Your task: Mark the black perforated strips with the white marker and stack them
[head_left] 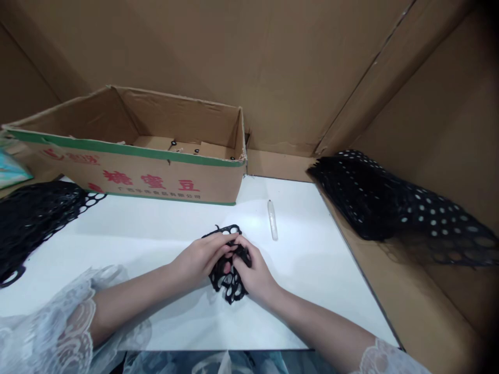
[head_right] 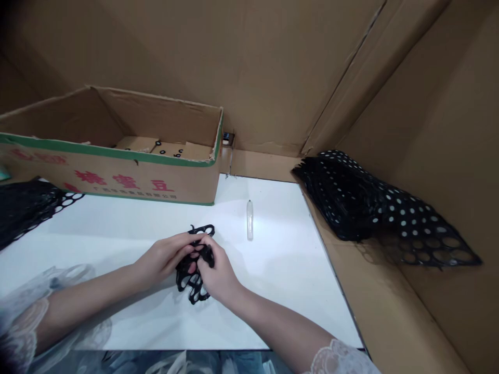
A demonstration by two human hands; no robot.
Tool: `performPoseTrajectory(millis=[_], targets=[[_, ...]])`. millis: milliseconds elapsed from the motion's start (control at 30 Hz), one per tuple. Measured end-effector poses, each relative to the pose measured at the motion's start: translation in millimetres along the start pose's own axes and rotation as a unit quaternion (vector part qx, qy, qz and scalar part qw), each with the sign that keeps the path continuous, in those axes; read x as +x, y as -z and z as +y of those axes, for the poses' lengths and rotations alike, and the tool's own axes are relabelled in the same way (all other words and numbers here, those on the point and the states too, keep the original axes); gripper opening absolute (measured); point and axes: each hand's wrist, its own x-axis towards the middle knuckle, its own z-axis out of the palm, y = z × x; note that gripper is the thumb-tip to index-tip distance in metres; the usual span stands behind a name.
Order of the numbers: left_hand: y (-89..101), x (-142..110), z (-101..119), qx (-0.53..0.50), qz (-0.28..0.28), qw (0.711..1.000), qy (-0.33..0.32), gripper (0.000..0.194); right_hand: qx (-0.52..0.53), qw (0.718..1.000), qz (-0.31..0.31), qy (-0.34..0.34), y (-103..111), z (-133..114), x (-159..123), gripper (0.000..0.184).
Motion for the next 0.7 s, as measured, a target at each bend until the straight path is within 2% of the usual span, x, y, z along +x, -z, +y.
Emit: performPoseTrajectory(millis=[100,267,367,467,533,567,700], targets=[[-1.1,-1,1,-0.031,0.006,0.999,-0.016,0.033,0.051,0.998,0.017,-0.041,-1,3,2,0.01],[0.0,1,5,-0.054,0.047,0.996,0.046,0.028,0.121,0.991,0.001,-0.059,2,3,4,0.005],[10.6,6,-2,-0.004,0.107,0.992,0.067,0.026,0.107,0.993,0.01,-0.039,4,-1,3,0.011],[25.9,12,-17,0.079,0.209,0.962,0.159,0.026,0.05,0.996,0.061,-0.029,7,0,3,0.019],[31.1,15,-23,0.123,0.237,0.942,0.204,0.025,0.046,0.995,0.08,-0.032,7,3,5,0.021],[30.8,16,-25,0.134,0.228,0.943,0.2,0.025,0.051,0.995,0.082,-0.033,8,5,6,0.022],[15.2,10,-14,0.14,0.172,0.97,0.101,0.025,0.041,0.994,0.102,-0.016,6,8,10,0.024]])
